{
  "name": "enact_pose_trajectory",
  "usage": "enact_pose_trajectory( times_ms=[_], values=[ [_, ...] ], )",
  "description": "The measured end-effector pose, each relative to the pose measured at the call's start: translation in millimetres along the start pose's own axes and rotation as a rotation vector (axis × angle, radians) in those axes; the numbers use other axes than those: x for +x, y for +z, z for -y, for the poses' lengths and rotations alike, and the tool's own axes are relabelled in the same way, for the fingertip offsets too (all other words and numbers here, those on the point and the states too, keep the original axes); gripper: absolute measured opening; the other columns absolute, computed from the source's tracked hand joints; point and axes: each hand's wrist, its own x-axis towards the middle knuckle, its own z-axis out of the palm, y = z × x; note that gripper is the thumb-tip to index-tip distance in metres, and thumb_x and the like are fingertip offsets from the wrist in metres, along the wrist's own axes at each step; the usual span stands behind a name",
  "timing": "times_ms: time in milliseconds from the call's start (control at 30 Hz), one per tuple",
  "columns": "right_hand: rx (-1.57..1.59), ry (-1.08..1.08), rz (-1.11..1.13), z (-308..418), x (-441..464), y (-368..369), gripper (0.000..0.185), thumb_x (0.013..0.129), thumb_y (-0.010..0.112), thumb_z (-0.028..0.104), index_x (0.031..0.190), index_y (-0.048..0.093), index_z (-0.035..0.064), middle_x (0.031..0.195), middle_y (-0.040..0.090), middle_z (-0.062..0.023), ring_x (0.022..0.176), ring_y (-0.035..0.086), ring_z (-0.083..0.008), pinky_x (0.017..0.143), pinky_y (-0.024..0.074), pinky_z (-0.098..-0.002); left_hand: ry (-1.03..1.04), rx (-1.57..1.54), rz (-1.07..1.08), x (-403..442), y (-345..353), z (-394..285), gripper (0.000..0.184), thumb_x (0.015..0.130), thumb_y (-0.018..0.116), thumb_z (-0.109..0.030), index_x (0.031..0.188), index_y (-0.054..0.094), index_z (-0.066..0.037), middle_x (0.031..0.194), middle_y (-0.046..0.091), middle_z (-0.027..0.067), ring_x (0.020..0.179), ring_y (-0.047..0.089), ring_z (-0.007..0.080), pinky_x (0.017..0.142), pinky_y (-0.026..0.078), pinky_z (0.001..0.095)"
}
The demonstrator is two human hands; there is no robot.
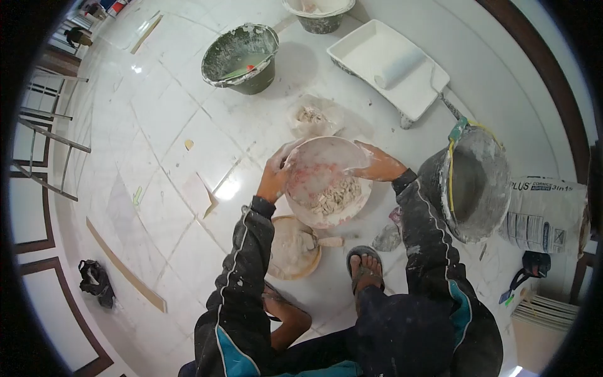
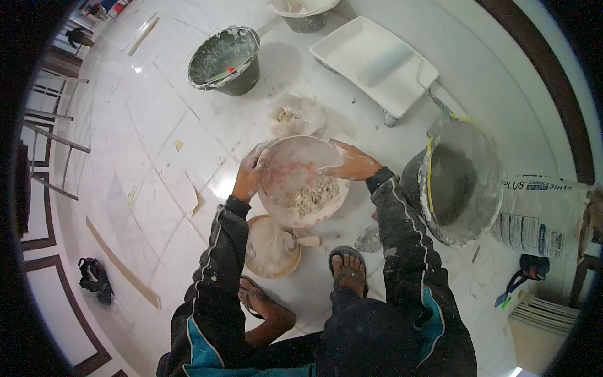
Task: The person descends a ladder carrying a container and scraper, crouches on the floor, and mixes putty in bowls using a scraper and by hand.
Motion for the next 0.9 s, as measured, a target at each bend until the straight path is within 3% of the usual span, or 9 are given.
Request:
enact_pose_trajectory(
  times_ms=[67,133,233,333,400,467,567,700,900],
  values=[
    [0.142,-0.058,0.176,7.2,11.2,-14.9,0.063,0.077,0.068,0.026,0.127,0.042,-0.0012,0.111,0.057,-0.0167,0.102,0.054,-0.0234,0.089,0.0444,-0.0369,-0.065,0.018,0.076,21.4,-12.0,-5.9,0.041,0.095,0.042,-0.029,0.126,0.049,-0.003,0.118,0.056,0.0111,0.107,0.053,0.0194,0.092,0.041,0.0312],
    [0.396,0.337,0.234,29.1,-3.8,-27.6,0.052,0.082,0.063,0.023,0.123,0.044,-0.0013,0.104,0.058,-0.0130,0.095,0.054,-0.0169,0.084,0.0457,-0.0323,-0.139,0.032,0.143,39.9,-20.2,-0.6,0.040,0.095,0.041,-0.026,0.127,0.048,-0.004,0.118,0.056,0.0102,0.108,0.053,0.0201,0.092,0.042,0.0310],
    [0.357,0.338,0.108,29.9,-27.4,-32.0,0.046,0.084,0.058,0.023,0.120,0.046,-0.0025,0.102,0.058,-0.0101,0.092,0.054,-0.0141,0.082,0.0459,-0.0297,-0.383,-0.667,0.003,64.4,-31.4,-5.5,0.046,0.092,0.047,-0.033,0.129,0.043,-0.007,0.105,0.059,0.0112,0.089,0.060,0.0183,0.079,0.050,0.0306],
    [0.636,0.192,-0.148,-43.3,-47.2,-23.1,0.041,0.087,0.053,0.026,0.117,0.047,-0.0023,0.098,0.057,-0.0068,0.093,0.055,-0.0109,0.082,0.0464,-0.0269,-0.407,-0.567,-0.340,71.8,-36.1,23.1,0.048,0.084,0.061,-0.044,0.109,0.050,-0.004,0.096,0.061,0.0094,0.076,0.062,0.0192,0.065,0.053,0.0317],
    [0.835,0.104,-0.197,-17.2,-34.5,-32.9,0.035,0.090,0.051,0.026,0.116,0.048,0.0015,0.104,0.056,-0.0068,0.093,0.056,-0.0131,0.079,0.0467,-0.0274,-0.601,-0.398,-0.310,78.5,-28.4,39.7,0.060,0.077,0.066,-0.052,0.108,0.048,-0.004,0.094,0.060,0.0102,0.072,0.061,0.0198,0.053,0.053,0.0332],
    [1.030,0.028,-0.252,13.2,-20.9,-42.9,0.030,0.092,0.049,0.025,0.115,0.050,0.0053,0.110,0.054,-0.0069,0.094,0.056,-0.0154,0.076,0.0470,-0.0280,-0.692,-0.176,-0.309,80.9,-11.6,50.5,0.058,0.076,0.068,-0.047,0.106,0.052,0.000,0.083,0.060,0.0105,0.070,0.062,0.0219,0.058,0.052,0.0345],
    [1.187,0.150,-0.543,59.2,17.6,-48.7,0.034,0.092,0.044,0.026,0.120,0.044,0.0063,0.115,0.055,-0.0076,0.103,0.057,-0.0211,0.081,0.0488,-0.0360,-0.433,0.098,-0.272,93.5,4.9,91.2,0.050,0.075,0.068,-0.039,0.098,0.057,0.004,0.073,0.060,0.0120,0.070,0.061,0.0227,0.064,0.050,0.0334],
    [1.119,0.057,-0.446,70.9,59.7,-59.0,0.037,0.092,0.040,0.027,0.120,0.045,0.0041,0.114,0.056,-0.0088,0.103,0.058,-0.0206,0.085,0.0493,-0.0368,-0.354,0.148,-0.482,93.2,10.2,59.1,0.039,0.075,0.066,-0.031,0.086,0.058,0.005,0.068,0.060,0.0138,0.071,0.060,0.0218,0.066,0.047,0.0320],
    [1.137,0.188,-0.402,54.3,95.8,-52.9,0.048,0.087,0.044,0.040,0.122,0.045,0.0061,0.117,0.056,-0.0110,0.102,0.059,-0.0238,0.082,0.0498,-0.0420,-0.189,-0.457,-0.682,93.5,9.8,74.9,0.025,0.085,0.060,-0.020,0.096,0.056,0.003,0.075,0.061,0.0074,0.066,0.056,0.0140,0.058,0.044,0.0288]
  ],
)
